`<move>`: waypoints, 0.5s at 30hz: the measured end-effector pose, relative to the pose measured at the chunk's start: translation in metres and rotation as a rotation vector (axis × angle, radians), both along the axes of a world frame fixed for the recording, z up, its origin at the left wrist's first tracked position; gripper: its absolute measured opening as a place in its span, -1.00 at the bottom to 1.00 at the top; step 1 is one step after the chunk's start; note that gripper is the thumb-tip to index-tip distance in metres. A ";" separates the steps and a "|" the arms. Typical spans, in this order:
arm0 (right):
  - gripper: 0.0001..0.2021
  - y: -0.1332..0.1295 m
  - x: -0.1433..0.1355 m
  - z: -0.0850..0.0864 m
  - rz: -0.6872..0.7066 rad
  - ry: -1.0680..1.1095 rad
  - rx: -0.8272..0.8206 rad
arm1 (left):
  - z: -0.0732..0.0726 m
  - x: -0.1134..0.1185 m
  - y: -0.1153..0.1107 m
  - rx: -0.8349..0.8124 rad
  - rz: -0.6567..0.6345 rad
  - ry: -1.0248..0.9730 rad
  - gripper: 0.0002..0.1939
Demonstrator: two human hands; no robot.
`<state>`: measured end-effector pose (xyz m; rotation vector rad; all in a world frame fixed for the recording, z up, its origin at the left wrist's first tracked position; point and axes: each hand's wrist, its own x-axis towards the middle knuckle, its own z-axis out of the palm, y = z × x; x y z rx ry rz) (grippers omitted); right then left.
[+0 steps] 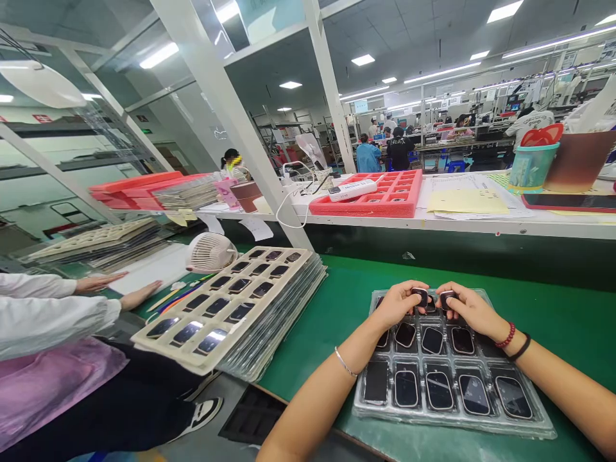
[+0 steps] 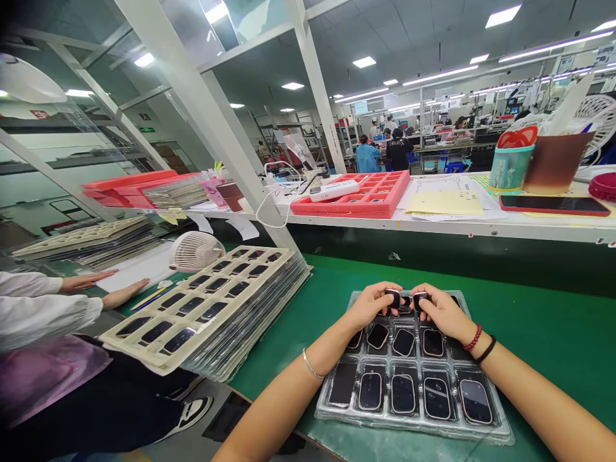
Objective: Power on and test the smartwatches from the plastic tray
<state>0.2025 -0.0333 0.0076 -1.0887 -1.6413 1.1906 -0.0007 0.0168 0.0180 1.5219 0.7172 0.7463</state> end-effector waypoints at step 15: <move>-0.75 -0.001 -0.002 0.001 -0.015 -0.036 0.035 | 0.001 0.001 -0.002 -0.012 -0.032 -0.025 -0.54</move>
